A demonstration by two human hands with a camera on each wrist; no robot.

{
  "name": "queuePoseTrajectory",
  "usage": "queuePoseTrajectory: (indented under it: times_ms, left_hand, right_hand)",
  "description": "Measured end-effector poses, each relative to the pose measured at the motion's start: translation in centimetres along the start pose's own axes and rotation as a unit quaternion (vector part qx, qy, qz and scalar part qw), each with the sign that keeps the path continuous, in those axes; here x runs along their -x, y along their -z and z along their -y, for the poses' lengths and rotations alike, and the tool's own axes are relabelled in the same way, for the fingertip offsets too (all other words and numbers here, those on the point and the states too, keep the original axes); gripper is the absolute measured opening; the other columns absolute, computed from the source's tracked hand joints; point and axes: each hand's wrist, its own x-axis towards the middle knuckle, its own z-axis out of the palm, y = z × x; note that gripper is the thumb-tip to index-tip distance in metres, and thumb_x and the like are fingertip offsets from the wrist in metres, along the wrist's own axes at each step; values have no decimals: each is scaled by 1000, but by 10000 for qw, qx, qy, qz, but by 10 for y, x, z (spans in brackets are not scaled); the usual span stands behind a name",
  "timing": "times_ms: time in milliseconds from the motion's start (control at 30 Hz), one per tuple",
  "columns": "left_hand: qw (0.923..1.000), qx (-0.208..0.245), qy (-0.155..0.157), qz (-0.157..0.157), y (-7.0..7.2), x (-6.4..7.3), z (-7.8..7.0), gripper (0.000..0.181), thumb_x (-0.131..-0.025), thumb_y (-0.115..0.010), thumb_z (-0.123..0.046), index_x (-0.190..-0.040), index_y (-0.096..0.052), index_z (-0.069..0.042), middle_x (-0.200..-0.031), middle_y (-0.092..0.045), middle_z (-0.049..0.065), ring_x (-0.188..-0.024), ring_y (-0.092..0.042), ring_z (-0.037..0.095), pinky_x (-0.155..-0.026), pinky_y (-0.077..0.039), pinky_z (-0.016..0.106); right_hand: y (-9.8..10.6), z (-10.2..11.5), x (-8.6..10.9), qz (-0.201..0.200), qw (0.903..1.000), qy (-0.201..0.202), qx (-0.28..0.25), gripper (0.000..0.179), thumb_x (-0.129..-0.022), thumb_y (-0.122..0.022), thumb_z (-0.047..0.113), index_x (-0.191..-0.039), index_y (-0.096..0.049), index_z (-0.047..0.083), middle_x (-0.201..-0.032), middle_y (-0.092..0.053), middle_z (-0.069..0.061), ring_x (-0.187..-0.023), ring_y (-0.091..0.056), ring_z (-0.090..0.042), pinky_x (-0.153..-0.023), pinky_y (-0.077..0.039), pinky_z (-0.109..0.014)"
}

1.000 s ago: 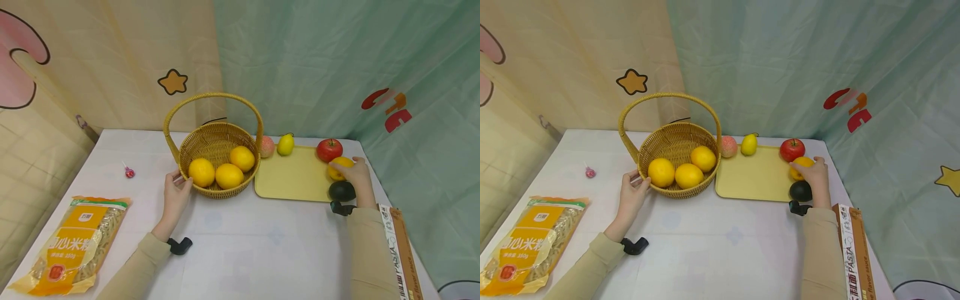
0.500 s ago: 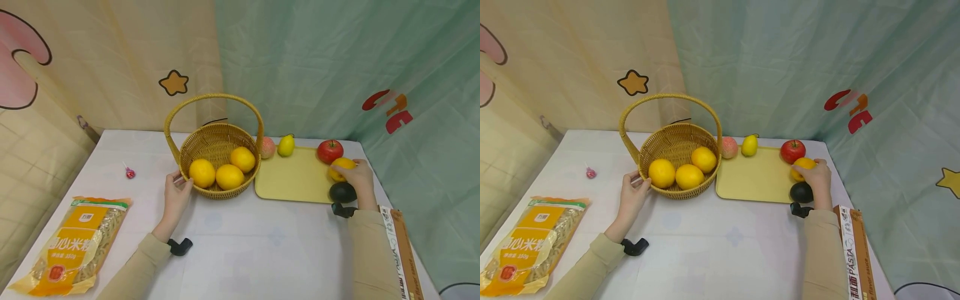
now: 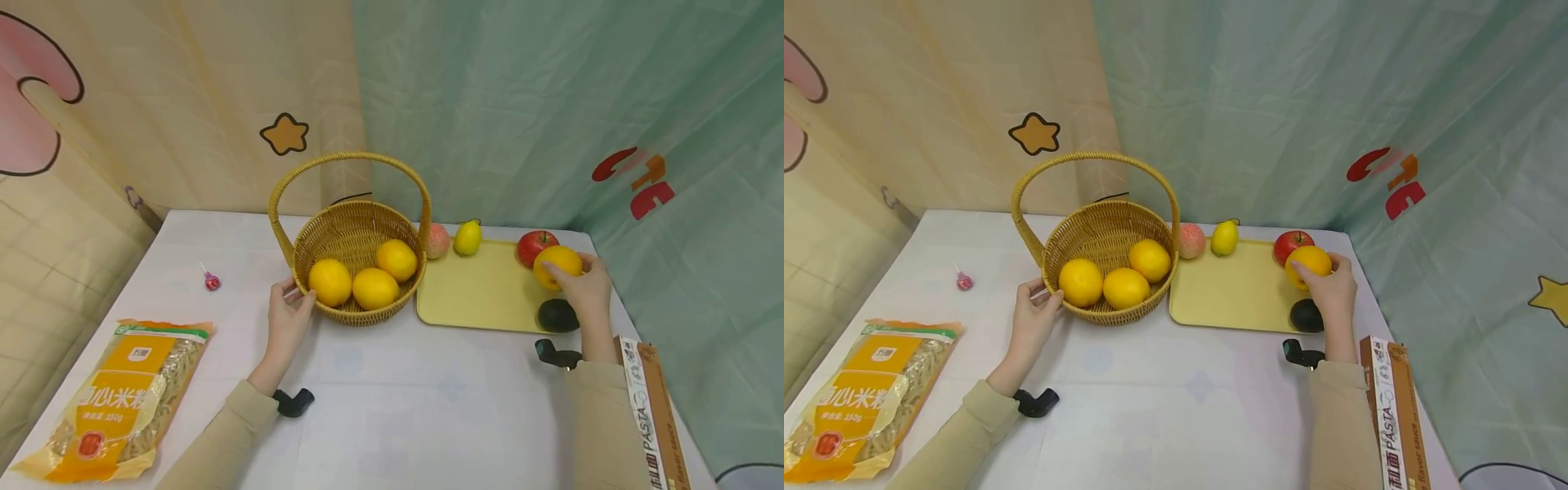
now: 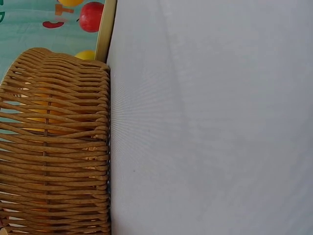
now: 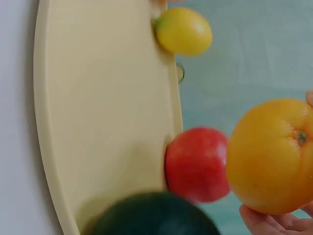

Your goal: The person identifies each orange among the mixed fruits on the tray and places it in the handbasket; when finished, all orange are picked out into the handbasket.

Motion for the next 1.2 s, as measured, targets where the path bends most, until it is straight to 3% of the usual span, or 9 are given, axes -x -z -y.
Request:
queuePoseTrajectory:
  times_ms: [233, 433, 567, 733, 900, 1200]
  left_hand:
    - [10000, 8, -9, 10, 0, 0, 0, 56, -98, -54, -17, -145, -29, 1, -149, -34, 18, -129, -46, 29, -87, -49, 22]
    - [10000, -29, 4, 10, 0, 0, -1, 56, -99, -54, -17, -145, -29, 1, -149, -34, 18, -129, -46, 29, -89, -49, 23]
    - [10000, -9, 23, 4, 0, 0, 0, 56, -98, -54, -17, -145, -29, 1, -149, -35, 18, -129, -46, 29, -84, -48, 16]
    - [10000, 4, -23, -6, 0, -1, 0, 56, -98, -54, -16, -145, -30, 2, -149, -35, 19, -129, -47, 30, -79, -47, 11]
    - [10000, 0, -58, 2, 0, -1, 0, 56, -98, -54, -16, -144, -30, 2, -149, -35, 19, -130, -47, 31, -80, -47, 11]
    - [10000, -22, 13, -10, 0, 0, -1, 56, -98, -54, -17, -145, -29, 1, -149, -34, 19, -130, -46, 30, -89, -50, 23]
  right_hand:
    - [-25, 21, 29, -18, 9972, 448, -602, 85, -89, -68, 47, -153, -27, 9, -155, -35, -16, -135, -38, -33, -114, -37, -47]
    - [-54, 42, 54, 408, 9876, 770, -1308, 81, -87, -74, 37, -151, -32, 10, -154, -39, -10, -136, -39, -27, -117, -35, -42]
    - [-75, 57, 69, 756, 9772, 1098, -1652, 77, -85, -77, 28, -147, -36, 7, -148, -43, -12, -132, -43, -27, -114, -39, -43]
    - [-97, 74, 86, 1176, 9642, 1558, -1796, 73, -84, -78, 19, -144, -39, 5, -145, -46, -14, -132, -46, -29, -109, -43, -45]
    - [-117, 89, 96, 1524, 9546, 1820, -1797, 75, -82, -80, 21, -144, -40, 7, -146, -46, -12, -134, -46, -27, -106, -46, -46]
    - [-150, 112, 105, 1854, 9396, 2138, -1927, 75, -80, -82, 22, -143, -42, 9, -144, -49, -9, -132, -48, -26, -109, -44, -43]
